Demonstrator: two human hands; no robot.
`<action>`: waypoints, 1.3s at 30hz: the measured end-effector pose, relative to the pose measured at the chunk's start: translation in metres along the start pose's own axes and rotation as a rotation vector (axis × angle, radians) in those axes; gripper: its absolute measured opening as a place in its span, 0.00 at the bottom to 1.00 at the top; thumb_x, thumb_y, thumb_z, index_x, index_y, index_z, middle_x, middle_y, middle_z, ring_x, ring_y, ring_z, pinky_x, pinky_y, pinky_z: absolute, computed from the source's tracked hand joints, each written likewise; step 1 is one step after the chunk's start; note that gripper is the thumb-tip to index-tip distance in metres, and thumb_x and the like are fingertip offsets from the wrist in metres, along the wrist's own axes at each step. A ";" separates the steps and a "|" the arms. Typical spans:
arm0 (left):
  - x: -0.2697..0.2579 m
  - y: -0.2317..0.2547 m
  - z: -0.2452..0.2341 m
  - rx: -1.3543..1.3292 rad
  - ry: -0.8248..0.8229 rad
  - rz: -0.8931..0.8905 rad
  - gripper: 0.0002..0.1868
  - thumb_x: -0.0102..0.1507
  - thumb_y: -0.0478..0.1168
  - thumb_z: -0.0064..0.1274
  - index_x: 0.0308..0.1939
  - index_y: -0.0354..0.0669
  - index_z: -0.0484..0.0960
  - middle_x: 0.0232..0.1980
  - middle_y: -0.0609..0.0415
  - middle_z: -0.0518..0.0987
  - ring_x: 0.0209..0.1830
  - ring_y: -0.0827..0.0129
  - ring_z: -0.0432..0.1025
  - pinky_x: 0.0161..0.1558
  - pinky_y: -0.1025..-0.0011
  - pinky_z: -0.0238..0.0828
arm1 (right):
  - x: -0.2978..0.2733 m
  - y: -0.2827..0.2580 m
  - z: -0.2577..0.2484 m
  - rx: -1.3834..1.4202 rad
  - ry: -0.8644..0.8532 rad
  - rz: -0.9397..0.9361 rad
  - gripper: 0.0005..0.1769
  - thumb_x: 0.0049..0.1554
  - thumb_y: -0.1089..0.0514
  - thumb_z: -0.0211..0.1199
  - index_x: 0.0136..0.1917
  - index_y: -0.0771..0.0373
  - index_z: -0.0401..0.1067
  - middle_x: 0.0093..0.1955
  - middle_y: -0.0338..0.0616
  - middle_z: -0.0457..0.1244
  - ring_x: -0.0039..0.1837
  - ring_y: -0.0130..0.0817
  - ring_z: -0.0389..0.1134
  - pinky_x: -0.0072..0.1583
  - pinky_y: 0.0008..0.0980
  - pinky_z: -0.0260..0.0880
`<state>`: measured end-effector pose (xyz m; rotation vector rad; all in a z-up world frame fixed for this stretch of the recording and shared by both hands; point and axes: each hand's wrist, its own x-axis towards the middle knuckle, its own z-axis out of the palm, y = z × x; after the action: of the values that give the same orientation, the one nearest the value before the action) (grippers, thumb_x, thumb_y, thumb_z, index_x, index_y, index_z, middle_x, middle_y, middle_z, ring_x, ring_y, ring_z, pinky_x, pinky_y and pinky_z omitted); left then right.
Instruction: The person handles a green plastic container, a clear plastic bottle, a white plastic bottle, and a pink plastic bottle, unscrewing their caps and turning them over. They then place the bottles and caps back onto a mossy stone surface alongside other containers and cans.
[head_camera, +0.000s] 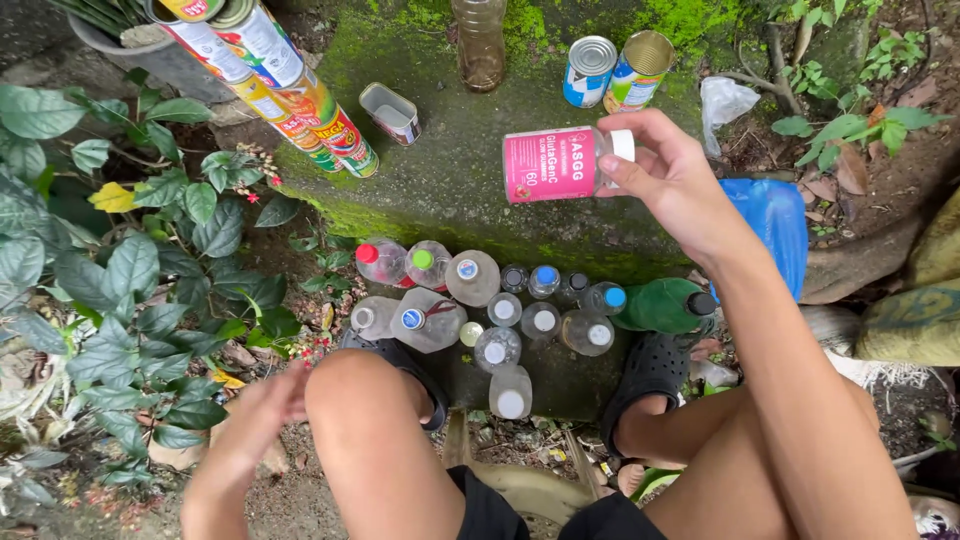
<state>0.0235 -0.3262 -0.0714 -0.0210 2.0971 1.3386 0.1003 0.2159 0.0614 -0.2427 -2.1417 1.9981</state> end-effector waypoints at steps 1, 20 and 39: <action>-0.016 0.040 0.012 0.032 0.007 -0.019 0.27 0.70 0.51 0.38 0.57 0.34 0.82 0.54 0.45 0.87 0.52 0.59 0.80 0.58 0.61 0.72 | 0.002 0.002 0.001 -0.014 0.000 -0.006 0.18 0.65 0.64 0.60 0.68 0.64 0.66 0.61 0.41 0.65 0.60 0.27 0.69 0.59 0.34 0.76; 0.060 0.264 0.209 -0.400 -0.412 0.436 0.27 0.69 0.54 0.44 0.67 0.46 0.69 0.60 0.50 0.77 0.51 0.70 0.75 0.34 0.72 0.77 | -0.014 -0.012 0.004 0.100 -0.070 -0.080 0.28 0.59 0.68 0.65 0.72 0.65 0.62 0.66 0.43 0.62 0.66 0.30 0.66 0.65 0.35 0.71; 0.048 0.225 0.237 -0.670 -0.344 0.360 0.24 0.72 0.60 0.36 0.44 0.42 0.69 0.29 0.59 0.70 0.17 0.77 0.61 0.18 0.75 0.54 | -0.020 0.011 0.028 -0.828 0.179 -0.626 0.23 0.72 0.46 0.39 0.55 0.64 0.68 0.37 0.52 0.62 0.38 0.53 0.67 0.43 0.46 0.65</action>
<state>0.0286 -0.0092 0.0204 0.2945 1.3352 2.0424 0.1122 0.1842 0.0476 0.1258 -2.3930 0.6865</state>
